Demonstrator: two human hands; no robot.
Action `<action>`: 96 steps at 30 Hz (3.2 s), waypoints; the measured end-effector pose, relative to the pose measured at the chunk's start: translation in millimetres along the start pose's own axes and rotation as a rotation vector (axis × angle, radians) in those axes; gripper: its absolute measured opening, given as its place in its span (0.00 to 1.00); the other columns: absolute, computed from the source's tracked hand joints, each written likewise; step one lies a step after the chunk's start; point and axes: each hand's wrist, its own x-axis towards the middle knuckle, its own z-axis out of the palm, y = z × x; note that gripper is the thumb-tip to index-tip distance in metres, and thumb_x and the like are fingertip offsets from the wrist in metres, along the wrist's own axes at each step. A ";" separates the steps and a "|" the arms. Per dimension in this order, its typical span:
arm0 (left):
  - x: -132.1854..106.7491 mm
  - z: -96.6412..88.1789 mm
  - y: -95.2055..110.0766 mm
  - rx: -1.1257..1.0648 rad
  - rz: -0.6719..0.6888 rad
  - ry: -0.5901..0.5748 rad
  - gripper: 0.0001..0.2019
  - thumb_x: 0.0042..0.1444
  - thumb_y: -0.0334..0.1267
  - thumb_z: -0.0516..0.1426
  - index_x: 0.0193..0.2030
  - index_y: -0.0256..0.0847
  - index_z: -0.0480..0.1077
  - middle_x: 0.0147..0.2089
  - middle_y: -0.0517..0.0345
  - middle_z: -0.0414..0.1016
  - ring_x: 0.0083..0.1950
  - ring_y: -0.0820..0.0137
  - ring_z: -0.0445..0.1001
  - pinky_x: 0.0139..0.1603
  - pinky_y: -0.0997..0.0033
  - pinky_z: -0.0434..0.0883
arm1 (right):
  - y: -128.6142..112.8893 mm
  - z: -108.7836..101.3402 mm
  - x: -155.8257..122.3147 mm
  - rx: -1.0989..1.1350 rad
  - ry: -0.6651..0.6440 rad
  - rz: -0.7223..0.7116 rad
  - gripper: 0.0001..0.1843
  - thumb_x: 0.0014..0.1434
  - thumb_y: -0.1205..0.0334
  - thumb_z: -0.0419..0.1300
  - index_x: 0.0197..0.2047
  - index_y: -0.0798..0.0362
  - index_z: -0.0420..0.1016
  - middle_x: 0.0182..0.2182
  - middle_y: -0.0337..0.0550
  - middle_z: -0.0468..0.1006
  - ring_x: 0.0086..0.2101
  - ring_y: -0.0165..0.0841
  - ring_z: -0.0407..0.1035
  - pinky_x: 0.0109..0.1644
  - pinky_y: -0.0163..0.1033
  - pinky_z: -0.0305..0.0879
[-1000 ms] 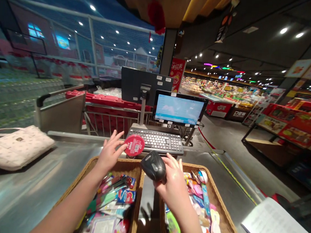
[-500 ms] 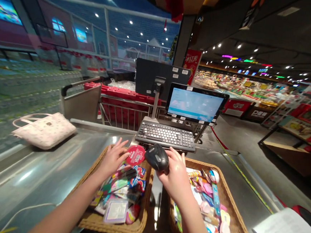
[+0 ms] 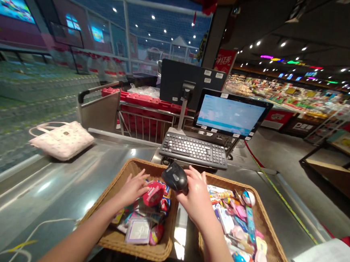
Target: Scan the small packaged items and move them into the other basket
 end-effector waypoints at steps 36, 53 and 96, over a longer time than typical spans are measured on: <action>24.3 19.0 105.4 0.014 0.453 0.079 0.23 0.62 0.48 0.53 0.61 0.44 0.67 0.74 0.46 0.51 0.73 0.54 0.52 0.71 0.44 0.53 | 82.9 -91.8 -91.7 -0.151 0.340 0.229 0.20 0.56 0.55 0.60 0.51 0.52 0.75 0.55 0.52 0.76 0.58 0.48 0.66 0.66 0.59 0.55; 78.8 182.5 279.6 0.267 1.127 -0.229 0.13 0.62 0.39 0.53 0.48 0.41 0.77 0.74 0.49 0.50 0.72 0.48 0.52 0.72 0.38 0.41 | 161.8 -145.6 -144.1 -0.201 0.467 0.293 0.20 0.55 0.53 0.60 0.50 0.52 0.75 0.52 0.53 0.78 0.57 0.50 0.67 0.64 0.62 0.57; 87.6 190.1 277.5 0.444 0.821 -0.459 0.18 0.48 0.49 0.61 0.40 0.39 0.80 0.71 0.44 0.56 0.74 0.51 0.46 0.73 0.43 0.37 | 189.8 -154.7 -145.0 -0.143 0.447 0.297 0.27 0.56 0.51 0.59 0.53 0.59 0.73 0.55 0.60 0.75 0.58 0.51 0.67 0.63 0.61 0.60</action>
